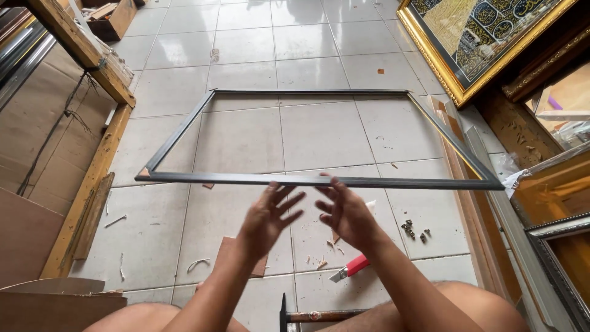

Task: Disassembling a picture frame and using a utility knife to scrape adhesive residue from the frame rails.

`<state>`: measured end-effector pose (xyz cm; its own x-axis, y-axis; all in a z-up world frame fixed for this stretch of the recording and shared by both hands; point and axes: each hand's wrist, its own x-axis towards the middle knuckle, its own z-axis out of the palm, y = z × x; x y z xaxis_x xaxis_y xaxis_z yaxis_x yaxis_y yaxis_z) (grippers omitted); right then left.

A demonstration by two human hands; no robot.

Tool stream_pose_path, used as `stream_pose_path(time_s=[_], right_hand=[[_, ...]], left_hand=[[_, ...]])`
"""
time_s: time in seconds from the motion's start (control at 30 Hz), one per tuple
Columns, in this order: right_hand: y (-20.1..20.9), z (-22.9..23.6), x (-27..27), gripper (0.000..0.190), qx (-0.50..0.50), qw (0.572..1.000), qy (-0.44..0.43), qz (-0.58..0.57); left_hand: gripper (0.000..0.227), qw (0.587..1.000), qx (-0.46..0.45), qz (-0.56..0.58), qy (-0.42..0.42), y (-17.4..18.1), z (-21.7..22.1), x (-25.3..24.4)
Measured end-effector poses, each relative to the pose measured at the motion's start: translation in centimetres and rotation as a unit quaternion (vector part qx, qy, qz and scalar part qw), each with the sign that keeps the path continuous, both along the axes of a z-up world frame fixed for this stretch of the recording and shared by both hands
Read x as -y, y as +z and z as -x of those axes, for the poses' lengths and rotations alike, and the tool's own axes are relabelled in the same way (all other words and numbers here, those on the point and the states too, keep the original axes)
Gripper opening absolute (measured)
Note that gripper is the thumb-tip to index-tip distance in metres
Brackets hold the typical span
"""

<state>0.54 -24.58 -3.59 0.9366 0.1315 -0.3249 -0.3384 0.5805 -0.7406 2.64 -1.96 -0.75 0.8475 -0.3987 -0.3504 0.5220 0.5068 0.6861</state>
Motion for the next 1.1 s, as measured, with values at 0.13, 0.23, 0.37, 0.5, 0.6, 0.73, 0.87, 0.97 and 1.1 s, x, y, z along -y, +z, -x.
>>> stream_pose_path(time_s=[0.13, 0.23, 0.37, 0.5, 0.6, 0.73, 0.87, 0.97, 1.1], right_hand=[[0.2, -0.2, 5.5, 0.043, -0.027, 0.989, -0.142, -0.029], [-1.9, 0.7, 12.4, 0.037, -0.061, 0.949, -0.310, -0.004], [-4.4, 1.9, 18.1, 0.038, -0.148, 0.862, -0.482, 0.058], [-7.0, 0.9, 15.5, 0.025, -0.124, 0.868, -0.469, 0.103], [-5.1, 2.2, 8.5, 0.028, -0.122, 0.941, -0.296, 0.111], [-3.3, 3.2, 1.8, 0.021, -0.124, 0.967, -0.200, 0.095], [-5.1, 2.4, 0.3, 0.042, -0.118, 0.955, -0.025, 0.271], [-7.0, 1.9, 0.1, 0.040, -0.118, 0.945, 0.027, 0.303], [-5.1, 2.4, 0.0, 0.051, -0.095, 0.937, 0.052, 0.331]], left_hand=[[0.048, 0.997, -0.029, -0.007, 0.075, -1.5, -3.3, -3.4], [0.040, 0.991, -0.033, 0.023, 0.129, -1.2, -4.6, -5.1], [0.045, 0.986, -0.025, 0.039, 0.160, -0.3, -4.8, -5.5], [0.076, 0.995, 0.002, 0.015, 0.096, -0.6, -3.6, -4.1], [0.096, 0.998, 0.036, -0.021, 0.048, 0.1, -2.2, -2.8], [0.106, 0.998, 0.031, -0.024, 0.051, 0.8, -1.0, -3.0], [0.098, 0.996, -0.028, -0.085, 0.015, -0.4, 0.0, -2.4], [0.096, 0.989, -0.049, -0.138, -0.025, -8.6, -1.7, -2.1], [0.102, 0.974, -0.027, -0.215, -0.067, -10.1, -1.4, -1.6]])
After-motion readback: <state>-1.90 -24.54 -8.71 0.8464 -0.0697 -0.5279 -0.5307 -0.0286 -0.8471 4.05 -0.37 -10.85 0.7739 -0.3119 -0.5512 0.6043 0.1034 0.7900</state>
